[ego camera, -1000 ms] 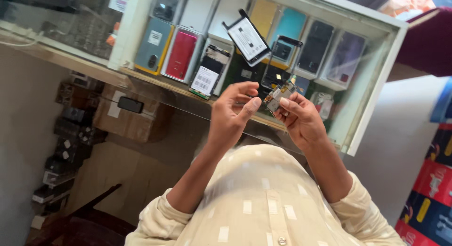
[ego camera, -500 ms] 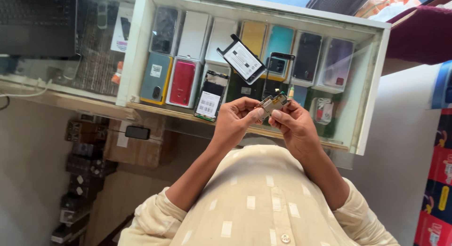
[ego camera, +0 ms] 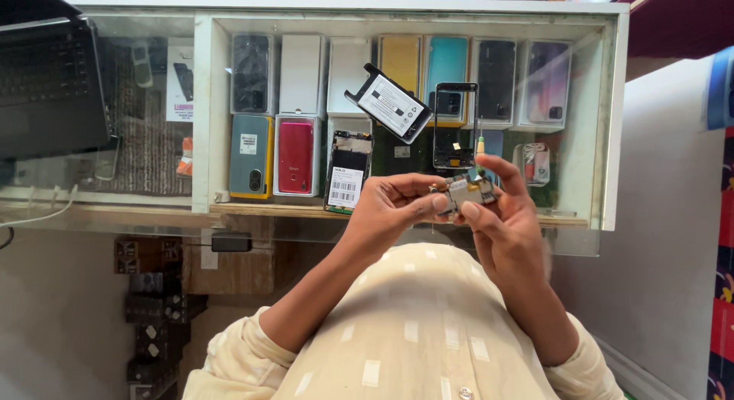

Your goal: The person disassembles a smartphone by using tweezers and a screwdriver to remove screws and disconnect internal components. They carefully lift and separate the motherboard from the phone chassis, placing the removed parts on the counter.

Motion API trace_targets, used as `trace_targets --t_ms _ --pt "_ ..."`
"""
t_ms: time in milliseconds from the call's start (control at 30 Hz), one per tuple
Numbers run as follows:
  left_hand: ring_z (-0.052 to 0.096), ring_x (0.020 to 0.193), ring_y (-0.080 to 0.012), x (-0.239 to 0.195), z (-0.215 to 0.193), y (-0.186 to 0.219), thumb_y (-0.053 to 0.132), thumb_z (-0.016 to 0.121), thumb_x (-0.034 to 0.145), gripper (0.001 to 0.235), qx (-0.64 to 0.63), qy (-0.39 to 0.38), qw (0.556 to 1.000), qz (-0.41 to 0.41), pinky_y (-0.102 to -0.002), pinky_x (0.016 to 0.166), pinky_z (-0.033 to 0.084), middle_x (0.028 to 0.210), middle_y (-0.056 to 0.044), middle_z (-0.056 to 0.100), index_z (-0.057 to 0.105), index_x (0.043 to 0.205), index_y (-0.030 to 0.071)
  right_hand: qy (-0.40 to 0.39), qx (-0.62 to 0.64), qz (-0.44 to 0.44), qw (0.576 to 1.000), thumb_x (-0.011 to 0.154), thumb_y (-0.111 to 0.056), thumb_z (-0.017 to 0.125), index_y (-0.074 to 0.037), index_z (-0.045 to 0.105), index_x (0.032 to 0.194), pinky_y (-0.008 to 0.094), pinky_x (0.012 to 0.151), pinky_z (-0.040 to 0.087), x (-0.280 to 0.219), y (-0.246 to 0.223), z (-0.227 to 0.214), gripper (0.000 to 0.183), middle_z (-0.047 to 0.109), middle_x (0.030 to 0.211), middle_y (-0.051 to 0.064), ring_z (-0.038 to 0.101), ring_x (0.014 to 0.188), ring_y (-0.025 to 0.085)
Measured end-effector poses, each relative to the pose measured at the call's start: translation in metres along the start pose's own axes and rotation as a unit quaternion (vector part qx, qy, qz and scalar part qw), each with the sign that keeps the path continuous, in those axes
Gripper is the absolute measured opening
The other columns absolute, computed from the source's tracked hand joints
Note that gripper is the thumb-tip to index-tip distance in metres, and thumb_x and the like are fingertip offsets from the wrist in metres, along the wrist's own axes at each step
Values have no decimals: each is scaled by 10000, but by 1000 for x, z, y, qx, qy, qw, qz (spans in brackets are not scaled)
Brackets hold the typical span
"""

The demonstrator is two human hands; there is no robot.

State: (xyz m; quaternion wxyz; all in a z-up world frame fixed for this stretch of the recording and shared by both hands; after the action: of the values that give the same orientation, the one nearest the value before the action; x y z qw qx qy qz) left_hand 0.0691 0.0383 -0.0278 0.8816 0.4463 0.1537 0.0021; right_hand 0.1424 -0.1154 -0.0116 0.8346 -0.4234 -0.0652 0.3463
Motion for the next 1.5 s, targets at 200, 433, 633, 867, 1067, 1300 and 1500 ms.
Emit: trace_targets --t_ms 200,433,633,867,1067,1300,1500 --pt "735 890 -181 -11 11 12 106 793 904 440 -80 -28 995 -50 -341 861 619 1058 -175 753 672 1273 -102 -6 -54 -49 997 931 35 746 5 530 1406 356 882 624 -14 -14 8 523 698 1135 149 734 992 223" --pt "755 918 -229 -14 17 19 99 753 927 413 -138 -57 986 -67 -380 894 616 1081 -205 753 666 1272 -111 13 -126 -94 988 898 7 810 12 538 1345 340 971 617 -24 -28 8 523 689 1221 145 724 1095 217" --pt "743 907 -210 -13 19 33 98 760 951 426 -92 -73 991 -57 -336 860 593 1038 -193 742 672 1311 -113 -31 -85 -84 992 912 29 792 9 489 1390 396 933 638 -10 -35 24 567 704 1164 167 751 1041 258" --pt "761 884 -187 0 16 39 97 760 920 420 -70 -62 994 -49 -309 837 611 1018 -167 759 670 1281 -99 -32 -74 -69 994 937 18 755 -10 433 1479 410 930 633 0 -40 27 631 696 1149 174 744 1055 269" --pt "759 866 -199 1 11 35 99 761 911 434 -75 -62 994 -55 -340 850 636 1028 -176 752 663 1279 -110 -19 -45 -24 999 960 -22 753 38 472 1393 417 938 618 -1 -33 17 519 671 1204 183 730 1080 280" --pt "755 848 -203 0 11 37 83 754 901 424 -90 -60 992 -58 -359 849 641 1031 -191 756 670 1263 -121 -37 -21 -11 999 953 -19 757 14 487 1338 415 934 618 0 -27 13 471 648 1212 167 720 1085 278" --pt "759 861 -199 -4 15 42 121 754 904 441 -69 -70 994 -47 -354 856 642 1034 -191 761 676 1270 -111 -43 -15 -17 999 952 0 758 -2 489 1331 407 943 615 -3 -28 14 464 649 1210 157 714 1111 274"
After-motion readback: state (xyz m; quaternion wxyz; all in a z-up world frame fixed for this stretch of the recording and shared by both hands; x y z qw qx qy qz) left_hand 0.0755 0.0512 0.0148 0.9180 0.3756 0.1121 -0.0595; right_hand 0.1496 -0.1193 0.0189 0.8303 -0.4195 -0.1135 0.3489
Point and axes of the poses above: each hand's wrist, its own x-axis towards the middle knuckle, its own z-axis out of the palm, y = z × x, the point moved 5 cm from there along x, towards the middle knuckle
